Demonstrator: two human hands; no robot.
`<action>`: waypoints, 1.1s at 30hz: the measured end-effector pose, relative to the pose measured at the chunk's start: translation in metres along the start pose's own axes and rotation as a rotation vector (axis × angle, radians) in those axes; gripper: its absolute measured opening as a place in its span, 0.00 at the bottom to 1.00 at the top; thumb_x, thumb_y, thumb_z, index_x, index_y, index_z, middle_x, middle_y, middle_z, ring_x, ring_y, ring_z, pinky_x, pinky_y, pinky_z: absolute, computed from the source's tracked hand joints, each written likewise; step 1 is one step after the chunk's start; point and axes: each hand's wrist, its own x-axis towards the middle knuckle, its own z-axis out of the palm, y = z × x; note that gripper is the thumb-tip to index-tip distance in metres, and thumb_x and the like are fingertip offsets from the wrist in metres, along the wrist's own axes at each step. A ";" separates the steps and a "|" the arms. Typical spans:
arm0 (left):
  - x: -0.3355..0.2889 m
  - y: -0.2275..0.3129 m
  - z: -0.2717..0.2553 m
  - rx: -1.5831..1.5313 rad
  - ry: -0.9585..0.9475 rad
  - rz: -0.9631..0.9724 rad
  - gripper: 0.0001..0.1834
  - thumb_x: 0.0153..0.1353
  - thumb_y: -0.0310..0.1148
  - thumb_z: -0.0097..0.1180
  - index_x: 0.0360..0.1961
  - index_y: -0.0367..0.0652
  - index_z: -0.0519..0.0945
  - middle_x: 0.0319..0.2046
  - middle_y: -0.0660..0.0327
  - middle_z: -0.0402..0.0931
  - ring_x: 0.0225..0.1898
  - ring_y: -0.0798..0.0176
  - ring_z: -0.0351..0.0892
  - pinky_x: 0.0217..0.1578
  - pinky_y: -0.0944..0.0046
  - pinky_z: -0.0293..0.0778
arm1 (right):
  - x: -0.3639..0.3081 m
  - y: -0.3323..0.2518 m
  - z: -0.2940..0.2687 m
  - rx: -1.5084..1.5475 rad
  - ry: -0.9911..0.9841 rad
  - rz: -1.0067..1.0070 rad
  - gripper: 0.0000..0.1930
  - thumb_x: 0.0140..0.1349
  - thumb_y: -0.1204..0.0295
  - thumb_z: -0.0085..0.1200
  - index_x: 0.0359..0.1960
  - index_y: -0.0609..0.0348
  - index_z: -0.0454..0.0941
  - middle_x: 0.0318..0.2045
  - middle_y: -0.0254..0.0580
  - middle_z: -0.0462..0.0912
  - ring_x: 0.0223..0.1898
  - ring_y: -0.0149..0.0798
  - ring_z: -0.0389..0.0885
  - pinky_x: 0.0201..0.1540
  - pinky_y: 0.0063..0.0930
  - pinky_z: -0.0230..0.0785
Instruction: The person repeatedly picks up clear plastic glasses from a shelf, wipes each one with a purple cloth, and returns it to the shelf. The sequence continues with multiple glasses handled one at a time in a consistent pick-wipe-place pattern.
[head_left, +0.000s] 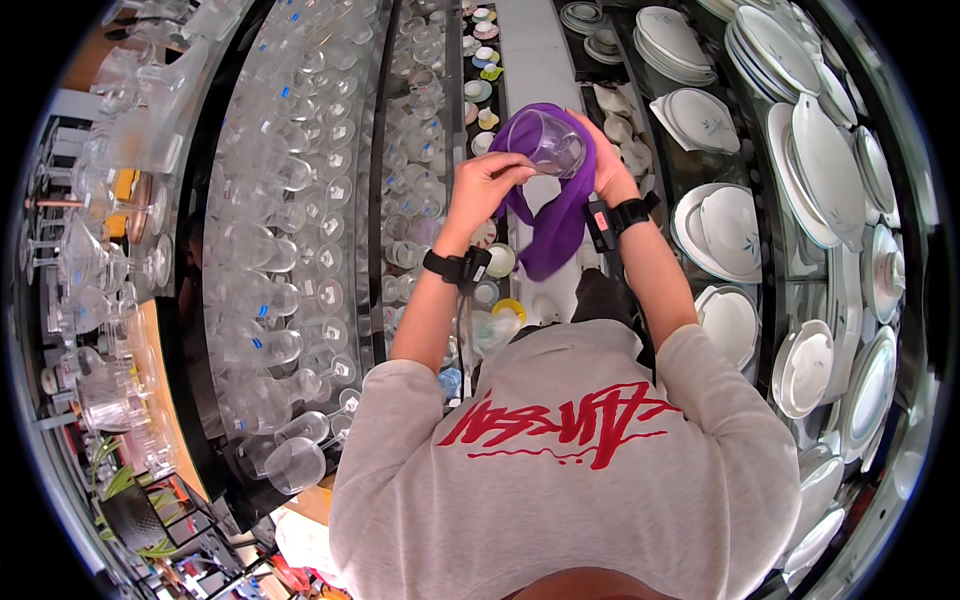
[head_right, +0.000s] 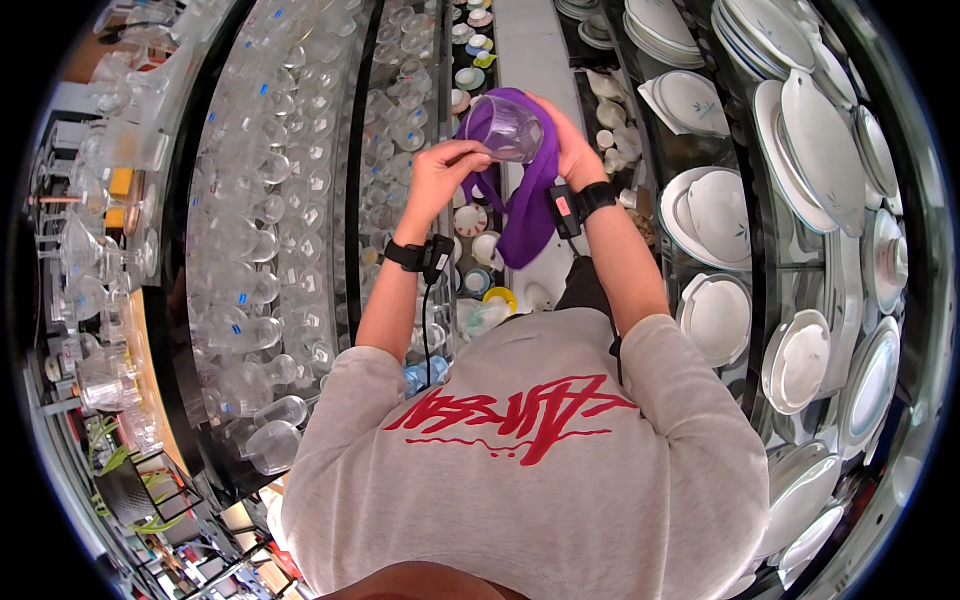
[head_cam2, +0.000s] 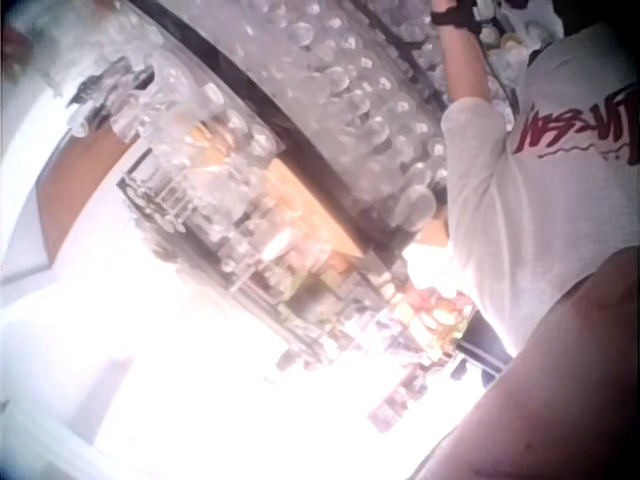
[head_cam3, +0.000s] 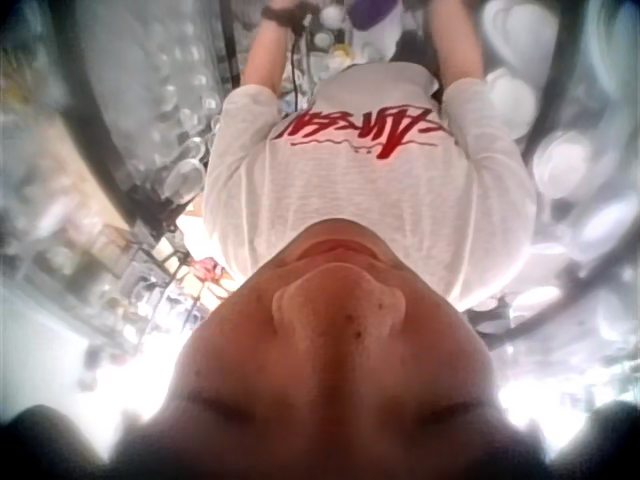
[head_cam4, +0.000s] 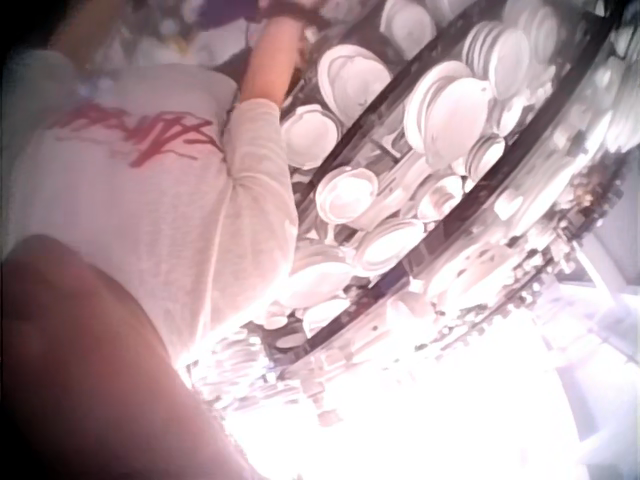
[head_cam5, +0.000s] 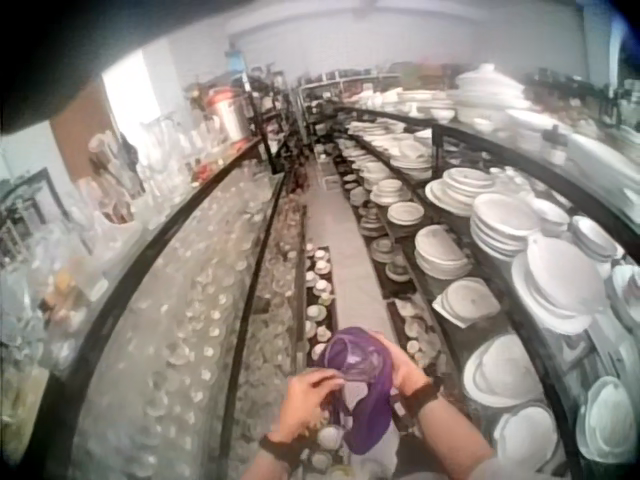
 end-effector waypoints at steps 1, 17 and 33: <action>0.004 0.000 0.000 -0.073 -0.019 -0.032 0.06 0.57 0.22 0.59 0.35 0.32 0.82 0.28 0.60 0.82 0.30 0.69 0.82 0.34 0.72 0.77 | -0.001 0.001 -0.003 0.030 -0.018 -0.009 0.18 0.67 0.60 0.46 0.51 0.58 0.75 0.46 0.42 0.81 0.45 0.39 0.80 0.51 0.35 0.74; 0.035 -0.011 0.032 -0.537 0.303 -0.207 0.34 0.56 0.34 0.66 0.55 0.29 0.59 0.47 0.52 0.73 0.47 0.65 0.74 0.50 0.67 0.70 | 0.005 0.046 0.030 -0.974 0.403 -0.995 0.20 0.65 0.64 0.53 0.53 0.63 0.69 0.46 0.43 0.78 0.45 0.35 0.77 0.47 0.26 0.69; 0.023 0.006 0.019 -0.514 0.134 -0.279 0.27 0.54 0.26 0.64 0.54 0.35 0.68 0.46 0.57 0.76 0.47 0.65 0.76 0.52 0.64 0.71 | -0.017 0.052 0.028 -1.423 0.384 -1.284 0.17 0.66 0.68 0.50 0.52 0.65 0.70 0.47 0.41 0.79 0.48 0.41 0.79 0.48 0.29 0.69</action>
